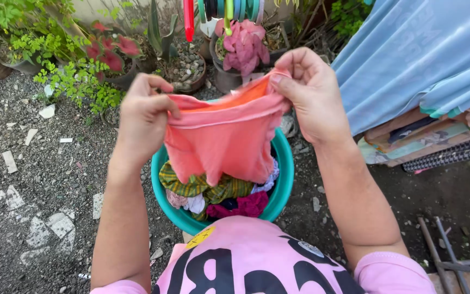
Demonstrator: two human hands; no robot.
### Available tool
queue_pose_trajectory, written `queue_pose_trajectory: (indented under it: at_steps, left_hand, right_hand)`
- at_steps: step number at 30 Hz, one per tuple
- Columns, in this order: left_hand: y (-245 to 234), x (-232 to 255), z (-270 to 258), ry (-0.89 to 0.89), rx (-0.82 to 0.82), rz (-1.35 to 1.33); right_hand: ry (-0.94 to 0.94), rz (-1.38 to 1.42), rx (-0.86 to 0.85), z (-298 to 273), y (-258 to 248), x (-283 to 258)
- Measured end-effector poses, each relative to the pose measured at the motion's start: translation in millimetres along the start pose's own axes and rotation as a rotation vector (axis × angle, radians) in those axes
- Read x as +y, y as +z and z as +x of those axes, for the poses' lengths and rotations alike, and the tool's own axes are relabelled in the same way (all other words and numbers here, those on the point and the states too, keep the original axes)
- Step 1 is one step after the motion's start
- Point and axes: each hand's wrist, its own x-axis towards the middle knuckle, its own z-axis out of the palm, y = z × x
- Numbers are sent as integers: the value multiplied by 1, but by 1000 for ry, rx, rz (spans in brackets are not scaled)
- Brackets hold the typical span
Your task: The recorder takes washed clothes from a basin, places them on hangers, and hangs them on an outdoor drying rack.
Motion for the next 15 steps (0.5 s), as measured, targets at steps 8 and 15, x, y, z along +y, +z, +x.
queue_pose_trajectory:
  at_steps: [8, 15]
  left_hand:
    - [10, 9, -7, 29, -481, 546]
    - [34, -39, -31, -92, -472, 561]
  right_hand:
    - [-180, -618, -27, -18, -24, 50]
    - [-178, -1057, -27, -20, -6, 44]
